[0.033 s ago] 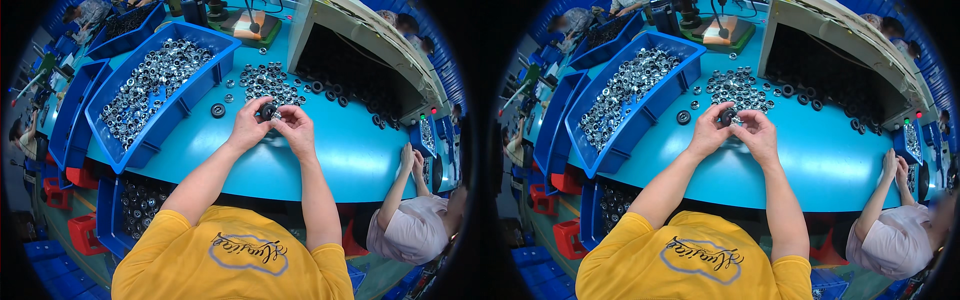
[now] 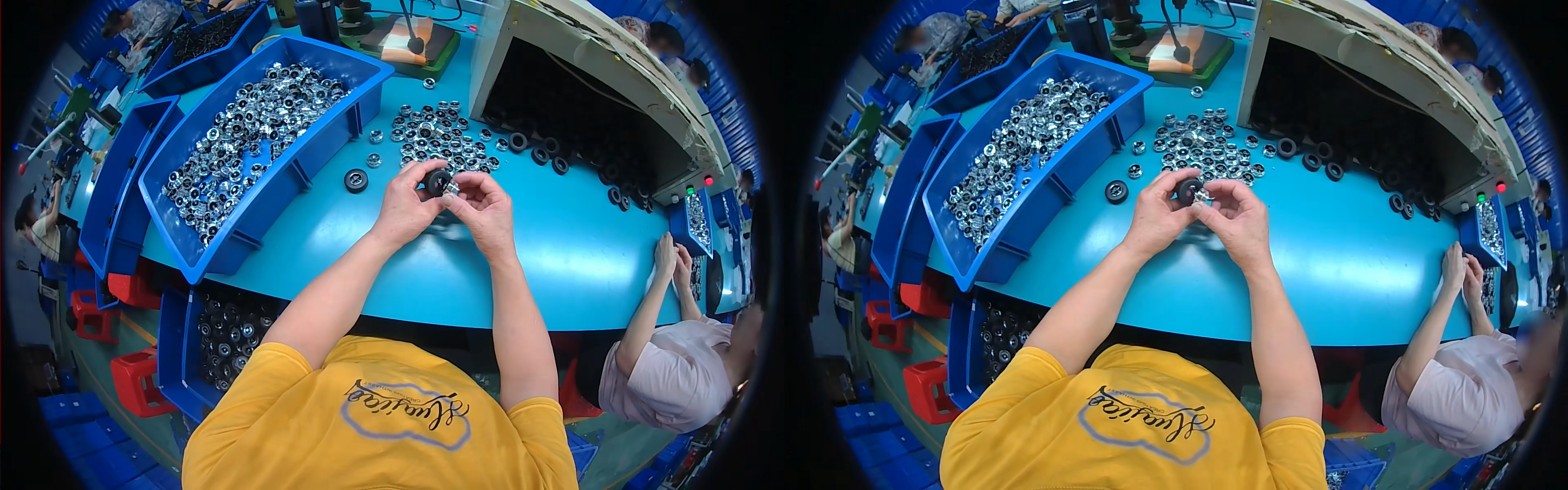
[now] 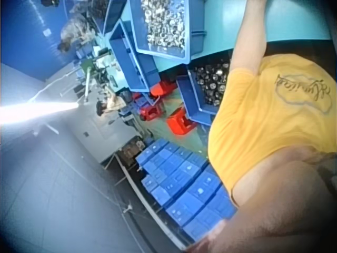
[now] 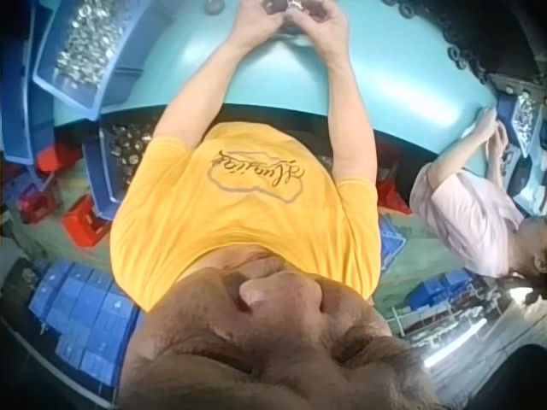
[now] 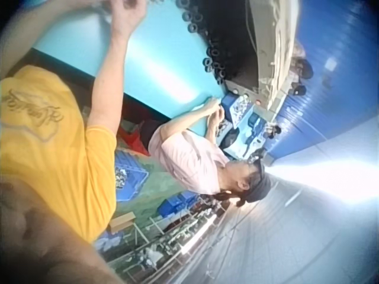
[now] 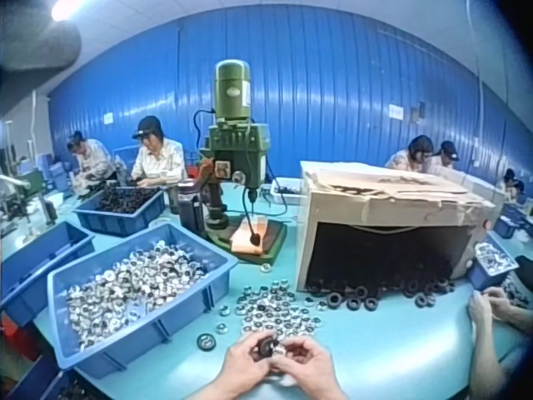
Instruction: Manually assemble small metal inserts into circular plastic housings at a factory workstation.
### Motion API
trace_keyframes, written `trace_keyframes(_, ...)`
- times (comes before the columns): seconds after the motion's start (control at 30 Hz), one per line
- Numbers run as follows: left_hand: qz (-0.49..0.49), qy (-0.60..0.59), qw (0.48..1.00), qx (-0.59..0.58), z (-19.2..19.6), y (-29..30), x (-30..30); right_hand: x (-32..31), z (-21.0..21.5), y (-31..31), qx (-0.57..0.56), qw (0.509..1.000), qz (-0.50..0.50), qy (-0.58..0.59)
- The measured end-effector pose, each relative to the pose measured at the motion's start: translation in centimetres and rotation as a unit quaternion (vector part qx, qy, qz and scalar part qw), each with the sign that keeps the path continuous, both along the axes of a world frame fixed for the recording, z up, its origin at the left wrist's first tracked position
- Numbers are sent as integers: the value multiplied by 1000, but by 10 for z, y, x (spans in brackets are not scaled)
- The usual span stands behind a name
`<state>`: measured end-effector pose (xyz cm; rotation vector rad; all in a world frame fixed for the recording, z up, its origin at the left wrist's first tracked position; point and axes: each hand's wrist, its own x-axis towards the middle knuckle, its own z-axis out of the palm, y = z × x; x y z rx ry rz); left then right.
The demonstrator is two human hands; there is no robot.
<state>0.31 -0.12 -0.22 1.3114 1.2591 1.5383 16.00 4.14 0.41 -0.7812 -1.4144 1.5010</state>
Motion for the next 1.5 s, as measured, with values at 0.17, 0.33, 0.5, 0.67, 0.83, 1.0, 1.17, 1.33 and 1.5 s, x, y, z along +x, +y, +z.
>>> trace_keyframes(0.17, -26, -35, 999, -15, 2, 1, -3, 0, -3, 1, 30, 999, -16, -23)
trace_keyframes(0.33, -38, -64, 997, -33, 0, 1, -4, 0, -4, 0, 40, 998, -24, -31)
trace_keyframes(0.5, -74, -138, 985, -67, 2, 0, -7, 1, 0, -2, 48, 998, -21, -32)
trace_keyframes(0.67, -102, -163, 978, -84, 5, -1, -9, 1, 2, -3, 52, 998, -19, -28)
trace_keyframes(0.83, -99, -164, 979, -73, 3, 0, -9, 0, 3, -3, 57, 998, -18, -24)
trace_keyframes(1.0, -106, -180, 974, -93, 9, -2, -9, 1, 3, -3, 59, 998, -15, -20)
trace_keyframes(1.17, -120, -189, 970, -91, 7, -2, -11, -1, 6, -5, 59, 998, -13, -15)
trace_keyframes(1.33, -127, -194, 969, -87, 9, -2, -10, 0, 6, -5, 63, 998, -17, -24)
trace_keyframes(1.5, -110, -154, 981, -49, 8, -3, -8, -1, 4, -5, 63, 997, -17, -28)
